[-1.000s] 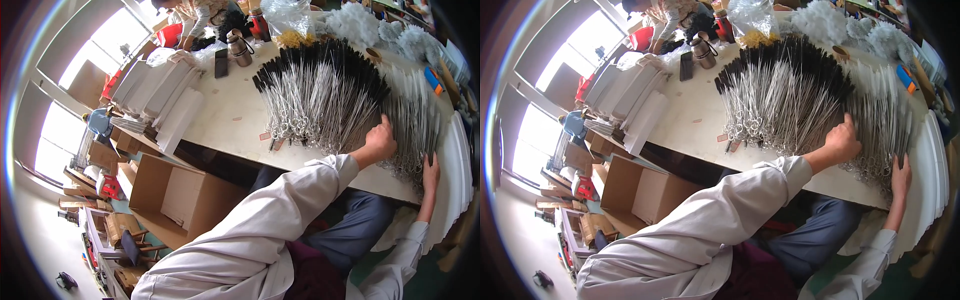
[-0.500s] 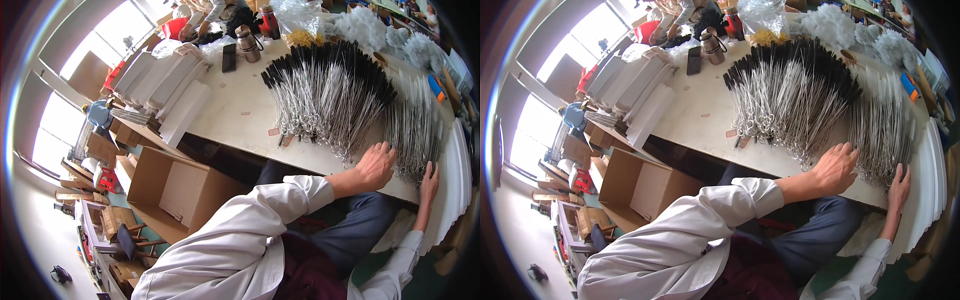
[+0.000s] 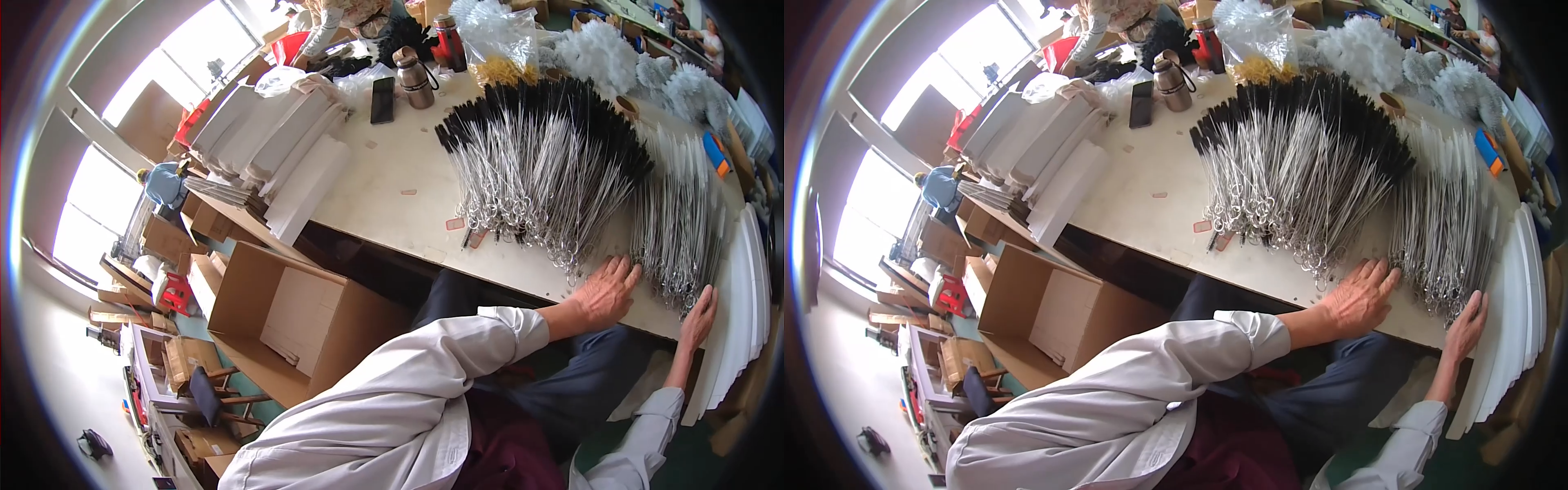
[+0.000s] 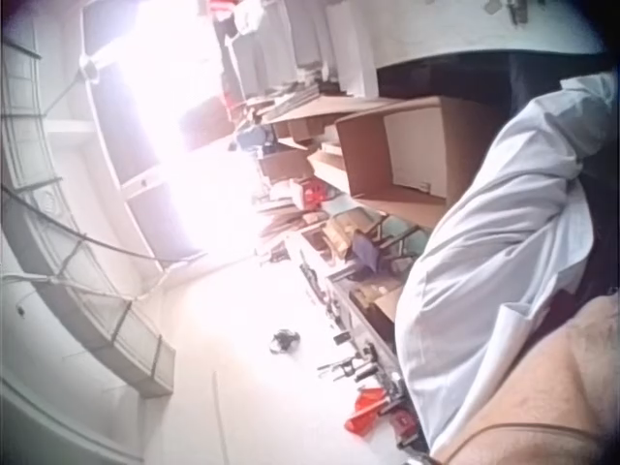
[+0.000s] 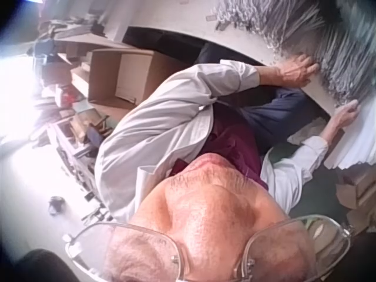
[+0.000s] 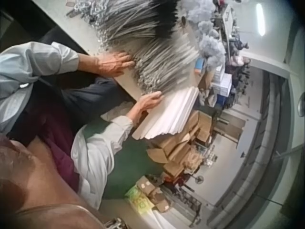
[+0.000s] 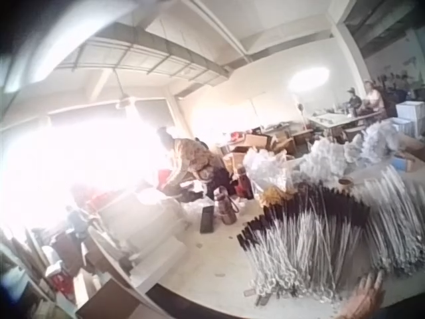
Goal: Manually assembling metal wire components with cardboard sleeves and organizing them for packaging.
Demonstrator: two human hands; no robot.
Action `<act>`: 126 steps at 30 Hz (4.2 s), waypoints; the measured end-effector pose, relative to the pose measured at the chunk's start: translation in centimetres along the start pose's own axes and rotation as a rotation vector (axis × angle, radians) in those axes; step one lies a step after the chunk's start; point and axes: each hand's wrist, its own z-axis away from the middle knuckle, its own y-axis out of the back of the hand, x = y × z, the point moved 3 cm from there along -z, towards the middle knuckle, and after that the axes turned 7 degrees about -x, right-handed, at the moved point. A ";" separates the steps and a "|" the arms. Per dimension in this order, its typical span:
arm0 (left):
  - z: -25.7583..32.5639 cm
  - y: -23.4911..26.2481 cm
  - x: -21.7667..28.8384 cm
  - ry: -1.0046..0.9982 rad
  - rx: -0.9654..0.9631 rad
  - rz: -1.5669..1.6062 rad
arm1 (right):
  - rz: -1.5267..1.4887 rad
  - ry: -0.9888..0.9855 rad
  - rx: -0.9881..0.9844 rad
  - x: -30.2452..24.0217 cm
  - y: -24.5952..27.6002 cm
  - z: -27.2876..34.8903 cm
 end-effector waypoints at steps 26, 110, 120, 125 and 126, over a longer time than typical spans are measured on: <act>0.0 0.7 0.0 -0.079 0.018 -0.091 | 0.029 0.185 0.222 -5.7 5.3 3.5; 16.4 18.0 -5.9 0.245 -0.425 0.002 | -0.184 1.086 -0.552 -30.1 -0.2 21.7; 19.6 15.4 -4.7 0.117 -0.239 -0.184 | -0.162 0.586 -0.544 -27.1 -1.5 25.3; 19.8 14.9 -4.5 0.080 -0.265 -0.244 | -0.751 0.021 -0.750 -24.7 -3.8 26.2; 19.9 14.8 -4.5 0.079 -0.264 -0.244 | -0.897 -0.051 -0.774 -24.6 -4.2 26.3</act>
